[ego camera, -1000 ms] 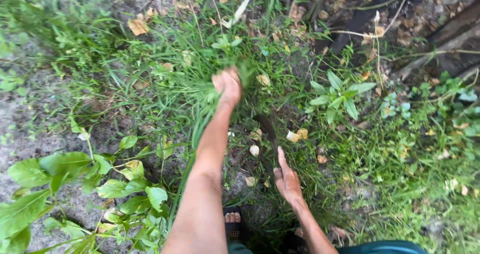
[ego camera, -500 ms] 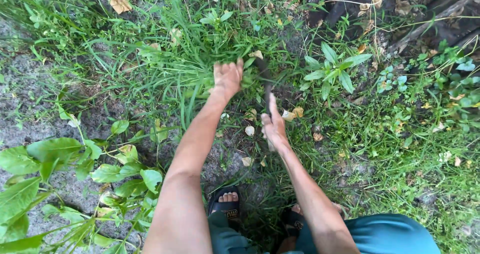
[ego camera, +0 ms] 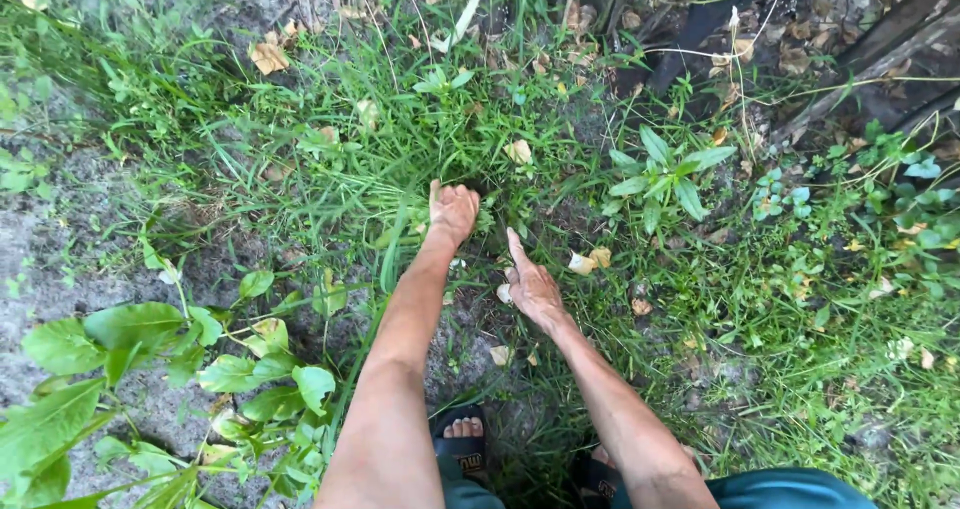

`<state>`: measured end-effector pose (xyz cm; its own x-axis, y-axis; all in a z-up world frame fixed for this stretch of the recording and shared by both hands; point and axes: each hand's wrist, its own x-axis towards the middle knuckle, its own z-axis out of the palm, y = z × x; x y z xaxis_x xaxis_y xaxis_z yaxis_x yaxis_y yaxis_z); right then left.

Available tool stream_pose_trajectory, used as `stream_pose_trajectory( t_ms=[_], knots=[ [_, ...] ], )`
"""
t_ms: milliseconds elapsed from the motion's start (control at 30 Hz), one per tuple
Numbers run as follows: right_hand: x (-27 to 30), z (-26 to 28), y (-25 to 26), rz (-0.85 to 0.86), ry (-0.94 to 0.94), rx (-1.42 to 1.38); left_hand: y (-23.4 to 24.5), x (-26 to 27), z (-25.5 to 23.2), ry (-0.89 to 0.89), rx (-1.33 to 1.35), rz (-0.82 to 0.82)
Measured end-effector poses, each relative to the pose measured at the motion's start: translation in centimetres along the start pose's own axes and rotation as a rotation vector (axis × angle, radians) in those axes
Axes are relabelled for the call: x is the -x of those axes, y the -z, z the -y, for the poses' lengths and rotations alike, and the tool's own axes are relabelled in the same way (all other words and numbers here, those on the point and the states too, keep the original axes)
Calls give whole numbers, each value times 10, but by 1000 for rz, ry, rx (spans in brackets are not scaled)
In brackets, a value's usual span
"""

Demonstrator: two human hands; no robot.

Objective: Cutting grass and weeds manually using a sickle.

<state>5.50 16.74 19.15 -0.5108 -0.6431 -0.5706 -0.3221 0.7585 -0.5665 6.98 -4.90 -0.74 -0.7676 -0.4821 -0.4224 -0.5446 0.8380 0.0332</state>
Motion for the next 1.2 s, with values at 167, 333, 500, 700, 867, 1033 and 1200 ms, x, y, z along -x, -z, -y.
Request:
stream_pose_trajectory(
  t_ms=[167,333,500,700,867,1033,1200],
  knots=[
    [39,8,18,133,-42,125,27,20,8,171,223,-126],
    [85,-39,9,-128,-5,-191,84,8,56,253,428,-439],
    [76,-47,1,-383,-195,-533,119,42,31,321,452,-207],
    [59,15,-3,-219,-67,-468,38,69,-4,188,0,121],
    [26,1,-29,-4,-42,44,-3,48,6,195,79,96],
    [67,-29,-11,4,-55,-59,51,49,48,209,333,-143],
    [87,-48,-3,-190,-32,-373,64,34,56,367,561,-215]
  ],
)
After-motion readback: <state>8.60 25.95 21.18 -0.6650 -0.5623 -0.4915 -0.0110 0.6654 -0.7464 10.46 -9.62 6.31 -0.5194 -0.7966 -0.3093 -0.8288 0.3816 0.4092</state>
